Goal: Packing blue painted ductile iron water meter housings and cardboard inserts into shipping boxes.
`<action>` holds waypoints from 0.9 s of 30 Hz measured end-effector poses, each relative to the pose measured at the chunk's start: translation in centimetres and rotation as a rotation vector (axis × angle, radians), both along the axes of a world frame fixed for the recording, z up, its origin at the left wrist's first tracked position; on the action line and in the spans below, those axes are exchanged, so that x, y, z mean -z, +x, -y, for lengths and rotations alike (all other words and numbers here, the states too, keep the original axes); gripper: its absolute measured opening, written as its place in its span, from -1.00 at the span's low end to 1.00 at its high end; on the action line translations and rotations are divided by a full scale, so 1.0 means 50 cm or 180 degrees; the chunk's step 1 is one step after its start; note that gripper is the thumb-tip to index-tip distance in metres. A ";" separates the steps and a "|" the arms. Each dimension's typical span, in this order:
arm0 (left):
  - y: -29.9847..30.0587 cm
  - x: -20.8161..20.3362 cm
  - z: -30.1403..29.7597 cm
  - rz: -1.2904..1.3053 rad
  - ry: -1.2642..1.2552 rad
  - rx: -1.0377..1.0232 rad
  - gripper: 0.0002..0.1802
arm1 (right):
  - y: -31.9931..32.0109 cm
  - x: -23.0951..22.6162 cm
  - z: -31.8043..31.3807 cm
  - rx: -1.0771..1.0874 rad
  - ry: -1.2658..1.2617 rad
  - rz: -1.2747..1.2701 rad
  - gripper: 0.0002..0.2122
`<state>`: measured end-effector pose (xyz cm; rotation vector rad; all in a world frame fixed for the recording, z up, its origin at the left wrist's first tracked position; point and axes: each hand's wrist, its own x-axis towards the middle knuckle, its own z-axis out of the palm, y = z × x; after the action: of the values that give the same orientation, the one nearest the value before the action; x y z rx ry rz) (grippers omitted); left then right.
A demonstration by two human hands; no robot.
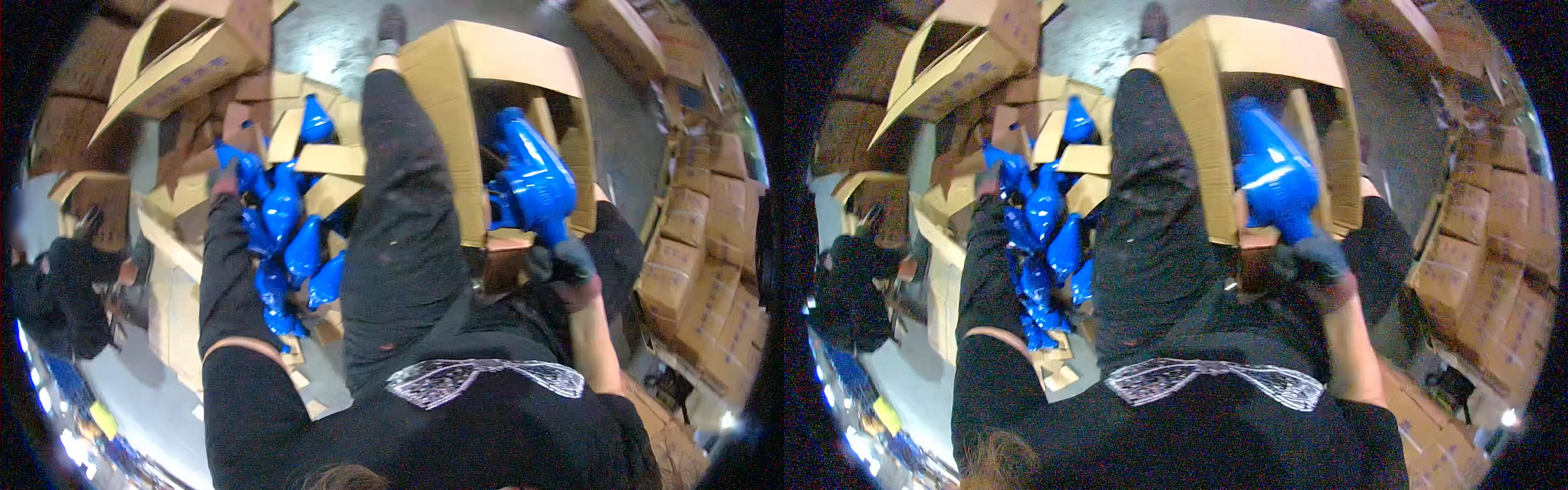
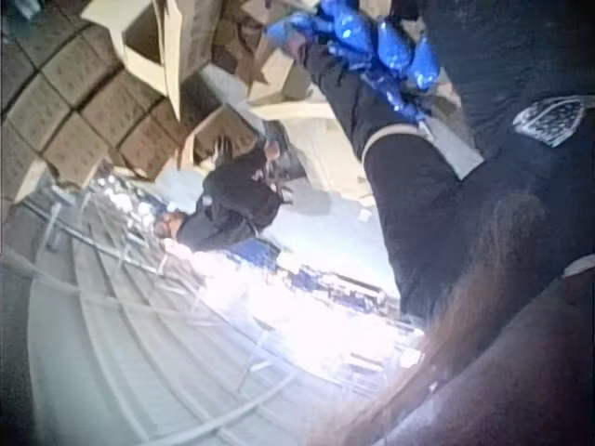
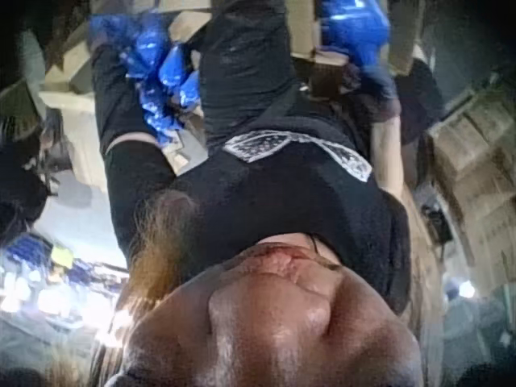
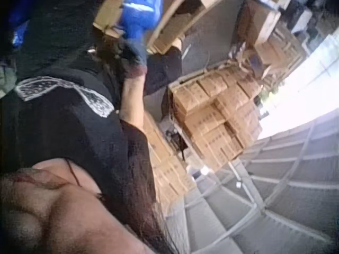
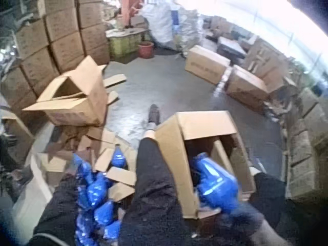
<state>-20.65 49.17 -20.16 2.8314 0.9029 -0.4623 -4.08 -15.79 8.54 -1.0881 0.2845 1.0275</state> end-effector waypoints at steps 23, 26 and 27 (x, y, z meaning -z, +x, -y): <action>0.105 -0.581 0.894 0.2800 -0.4513 0.1423 -0.54 | -0.058 0.066 -0.043 -0.2736 -0.0305 0.2456 -0.58; 0.110 -0.581 0.895 0.2856 -0.4390 0.1481 -0.55 | -0.056 0.082 -0.042 -0.2723 -0.0237 0.2597 -0.58; 0.109 -0.581 0.895 0.2857 -0.4374 0.1490 -0.55 | -0.057 0.086 -0.044 -0.2729 -0.0222 0.2596 -0.58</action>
<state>-15.20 4.43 8.89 1.5579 -0.2599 0.1688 -6.92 -13.60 4.26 -1.6441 -0.8796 1.2011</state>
